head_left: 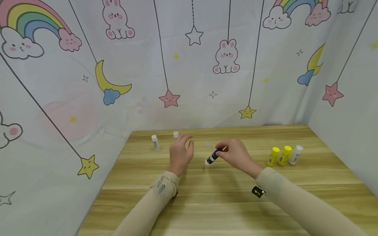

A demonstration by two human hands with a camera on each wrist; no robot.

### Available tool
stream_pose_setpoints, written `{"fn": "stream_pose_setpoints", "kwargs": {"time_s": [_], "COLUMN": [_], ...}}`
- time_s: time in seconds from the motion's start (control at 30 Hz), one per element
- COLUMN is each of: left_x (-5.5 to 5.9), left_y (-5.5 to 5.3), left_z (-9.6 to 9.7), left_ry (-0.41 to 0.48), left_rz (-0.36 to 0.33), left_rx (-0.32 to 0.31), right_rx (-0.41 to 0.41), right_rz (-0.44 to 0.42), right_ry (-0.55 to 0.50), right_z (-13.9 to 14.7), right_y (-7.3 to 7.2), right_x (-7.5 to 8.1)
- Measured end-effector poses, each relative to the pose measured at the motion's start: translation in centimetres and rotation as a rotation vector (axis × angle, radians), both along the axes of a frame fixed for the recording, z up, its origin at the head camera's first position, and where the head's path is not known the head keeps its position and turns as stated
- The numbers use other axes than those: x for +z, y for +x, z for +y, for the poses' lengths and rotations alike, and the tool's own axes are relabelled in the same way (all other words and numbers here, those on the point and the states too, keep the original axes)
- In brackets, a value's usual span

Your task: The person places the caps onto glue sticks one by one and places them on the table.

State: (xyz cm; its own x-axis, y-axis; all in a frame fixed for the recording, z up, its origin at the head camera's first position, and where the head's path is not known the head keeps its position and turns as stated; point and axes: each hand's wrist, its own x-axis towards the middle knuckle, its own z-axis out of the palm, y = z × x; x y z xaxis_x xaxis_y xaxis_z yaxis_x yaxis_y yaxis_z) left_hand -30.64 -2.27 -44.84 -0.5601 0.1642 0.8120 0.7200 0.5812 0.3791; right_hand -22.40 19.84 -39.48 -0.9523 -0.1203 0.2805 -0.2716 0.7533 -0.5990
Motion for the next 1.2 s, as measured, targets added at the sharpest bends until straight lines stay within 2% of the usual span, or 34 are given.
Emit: {"fn": "stream_pose_setpoints", "kwargs": {"time_s": [0.23,0.33,0.67,0.93,1.2], "left_x": [-0.1,-0.2,-0.4,-0.8,-0.6], "left_y": [-1.0,-1.5,-2.7,-3.8,-4.3], "left_z": [-0.2,-0.3,-0.5,-0.9,-0.9], "left_ry": [0.05,0.069,0.172,0.244,0.294], "left_rz": [0.018,0.006,-0.12,-0.165,-0.297], "left_rx": [0.078,0.101,0.13,0.158,0.156], "right_rx": [0.01,0.012,-0.006,-0.025,-0.037], "right_rz": [0.005,0.003,-0.012,-0.019,-0.019], "right_ry": [0.071,0.095,0.163,0.208,0.223], "right_z": [1.2,1.9,3.8,5.3,7.0], "right_y": [0.3,0.5,0.8,1.1,1.5], "right_x": [0.0,0.0,0.0,0.0,-0.1]}}
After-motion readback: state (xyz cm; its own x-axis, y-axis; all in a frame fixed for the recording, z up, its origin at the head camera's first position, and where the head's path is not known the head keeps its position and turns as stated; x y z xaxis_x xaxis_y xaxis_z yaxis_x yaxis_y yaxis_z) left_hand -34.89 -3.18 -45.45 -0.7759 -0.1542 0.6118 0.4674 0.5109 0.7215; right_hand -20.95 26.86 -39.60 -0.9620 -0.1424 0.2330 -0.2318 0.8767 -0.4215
